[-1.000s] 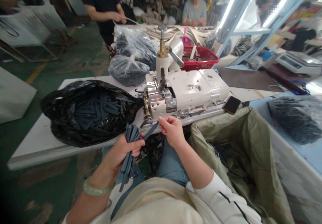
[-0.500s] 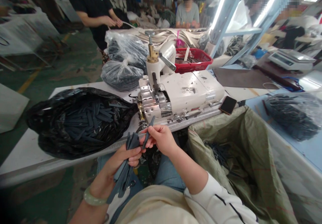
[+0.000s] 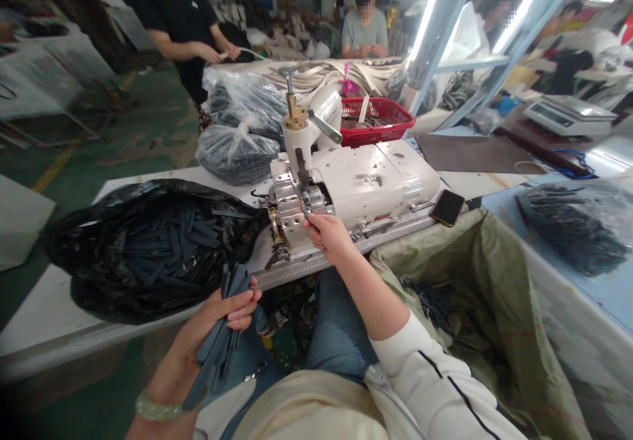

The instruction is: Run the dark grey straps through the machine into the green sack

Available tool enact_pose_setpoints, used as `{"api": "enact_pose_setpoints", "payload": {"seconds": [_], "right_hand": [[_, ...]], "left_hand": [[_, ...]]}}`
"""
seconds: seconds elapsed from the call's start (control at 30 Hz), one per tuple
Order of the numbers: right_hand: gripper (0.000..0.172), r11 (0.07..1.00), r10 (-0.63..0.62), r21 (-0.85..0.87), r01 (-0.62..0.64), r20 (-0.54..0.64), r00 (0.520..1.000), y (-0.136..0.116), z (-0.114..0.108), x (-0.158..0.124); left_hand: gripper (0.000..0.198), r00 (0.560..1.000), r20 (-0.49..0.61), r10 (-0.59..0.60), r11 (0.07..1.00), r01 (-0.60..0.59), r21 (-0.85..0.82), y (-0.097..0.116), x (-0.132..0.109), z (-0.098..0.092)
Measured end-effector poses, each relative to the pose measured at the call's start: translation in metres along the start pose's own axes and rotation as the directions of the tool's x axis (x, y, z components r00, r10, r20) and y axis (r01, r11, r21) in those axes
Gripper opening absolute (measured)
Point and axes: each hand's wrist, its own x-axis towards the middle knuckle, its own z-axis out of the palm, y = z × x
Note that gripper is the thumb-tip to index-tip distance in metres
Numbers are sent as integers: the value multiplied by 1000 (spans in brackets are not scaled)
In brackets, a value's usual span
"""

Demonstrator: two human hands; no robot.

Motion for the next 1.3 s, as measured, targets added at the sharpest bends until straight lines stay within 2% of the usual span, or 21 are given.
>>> {"api": "enact_pose_setpoints", "payload": {"seconds": [0.2, 0.37, 0.43, 0.47, 0.5, 0.53, 0.57, 0.6, 0.63, 0.7, 0.73, 0.77, 0.8, 0.87, 0.93, 0.97, 1.0, 1.07, 1.13, 1.2, 1.3], "right_hand": [[25, 998, 55, 24, -53, -72, 996, -8, 4, 12], [28, 999, -36, -20, 32, -229, 973, -9, 5, 16], [29, 988, -155, -73, 139, -339, 928, -9, -6, 5], [30, 969, -242, -141, 200, -418, 875, -9, -17, -6], [31, 938, -337, -255, 236, -504, 795, -8, -32, -20], [32, 890, -429, -398, 221, -572, 699, -7, -52, -39], [35, 810, -526, -573, 126, -614, 589, -6, -75, -61], [40, 688, -603, -723, -64, -619, 504, -4, -100, -84], [42, 529, -641, -798, -290, -599, 480, -3, -125, -107], [45, 195, -595, -750, -633, -603, 531, 0, -169, -148], [48, 85, -567, -705, -704, -616, 547, 2, -183, -163], [49, 38, -531, -697, -716, -621, 576, 3, -189, -172], [50, 68, -492, -735, -675, -613, 618, 4, -187, -176], [46, 317, -391, -842, -436, -535, 749, 6, -159, -168], [41, 621, -289, -776, -112, -359, 887, 10, -109, -146], [37, 704, -256, -710, 7, -245, 935, 12, -81, -132], [33, 737, -272, -665, 121, -128, 954, 15, -55, -119], [24, 721, -311, -611, 328, 138, 940, 18, -12, -95], [19, 690, -284, -570, 445, 352, 892, 21, 15, -80], [17, 700, -183, -557, 447, 465, 866, 23, 27, -72], [8, 655, -100, -605, 453, 524, 846, 23, 32, -70]], "left_hand": [[31, 1000, 7, -3, 1000, 3, -16, -1, 1, -1], [32, 1000, 15, -10, 1000, 10, -15, -1, 2, -2], [33, 1000, 25, -16, 1000, 16, -13, 1, 1, 0], [33, 999, 35, -18, 1000, 18, -11, 2, 0, 1], [33, 999, 45, -19, 1000, 19, -8, 3, -1, 1], [33, 998, 55, -18, 1000, 18, -7, 3, -1, 2], [32, 998, 67, -17, 1000, 18, -5, 4, -2, 3], [32, 997, 79, -18, 1000, 18, -4, 5, -3, 4], [32, 995, 93, -21, 1000, 21, -4, 5, -3, 5], [33, 992, 124, -30, 1000, 31, -1, 5, -3, 8], [34, 989, 142, -37, 999, 37, 4, 5, -3, 10], [33, 986, 161, -47, 999, 45, 12, 4, -2, 14], [33, 981, 184, -58, 998, 55, 22, 3, -1, 17], [31, 966, 241, -93, 995, 82, 52, -1, 0, 26], [31, 947, 293, -133, 990, 111, 91, -6, 0, 35], [31, 940, 306, -150, 986, 121, 112, -8, -1, 38], [31, 936, 310, -165, 983, 129, 134, -10, -3, 41], [32, 936, 301, -185, 976, 139, 168, -14, -8, 42], [33, 939, 283, -196, 972, 148, 183, -16, -14, 39], [34, 943, 267, -201, 972, 157, 176, -18, -19, 34], [34, 945, 253, -206, 974, 172, 150, -21, -21, 28]]}}
